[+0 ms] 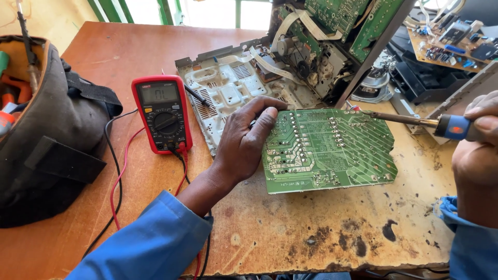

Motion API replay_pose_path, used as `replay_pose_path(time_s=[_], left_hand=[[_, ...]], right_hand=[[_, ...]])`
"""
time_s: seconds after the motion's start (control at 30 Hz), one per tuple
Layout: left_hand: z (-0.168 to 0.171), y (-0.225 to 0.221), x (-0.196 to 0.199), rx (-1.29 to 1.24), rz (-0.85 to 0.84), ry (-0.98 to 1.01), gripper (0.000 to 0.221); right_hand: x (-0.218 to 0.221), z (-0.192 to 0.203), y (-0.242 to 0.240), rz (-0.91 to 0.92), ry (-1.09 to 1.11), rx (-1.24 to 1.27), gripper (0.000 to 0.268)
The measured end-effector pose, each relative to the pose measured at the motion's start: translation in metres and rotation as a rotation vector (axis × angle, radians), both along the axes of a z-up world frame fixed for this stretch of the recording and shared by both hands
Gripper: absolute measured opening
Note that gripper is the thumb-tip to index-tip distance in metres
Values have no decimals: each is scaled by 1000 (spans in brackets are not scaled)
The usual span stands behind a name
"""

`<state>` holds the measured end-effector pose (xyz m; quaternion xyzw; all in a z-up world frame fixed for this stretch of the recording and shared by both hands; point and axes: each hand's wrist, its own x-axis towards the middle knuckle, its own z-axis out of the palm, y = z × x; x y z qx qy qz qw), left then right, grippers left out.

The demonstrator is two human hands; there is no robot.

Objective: Soldering components on a circuit board and reassembling an electronic device.

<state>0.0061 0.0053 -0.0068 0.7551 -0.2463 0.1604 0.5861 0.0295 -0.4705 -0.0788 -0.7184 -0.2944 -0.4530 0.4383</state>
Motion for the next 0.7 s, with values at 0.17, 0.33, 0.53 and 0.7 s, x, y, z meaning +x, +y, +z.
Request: replay_pose_path(time_s=[0.17,0.33,0.53,0.7], left_hand=[[0,0,0,6,-1,-5,34],[0,0,0,-3,-15,-10,34],[1,0,0,16,8,-27,35],[2,0,-1,7,11,-2,34]], right_hand=[[6,0,-12,60,-65,-102,20],[2,5,-4,55,-16,-62,16],[-9,20,13,74,-5,-104,13],[-19,44,45,80,214,-1,15]])
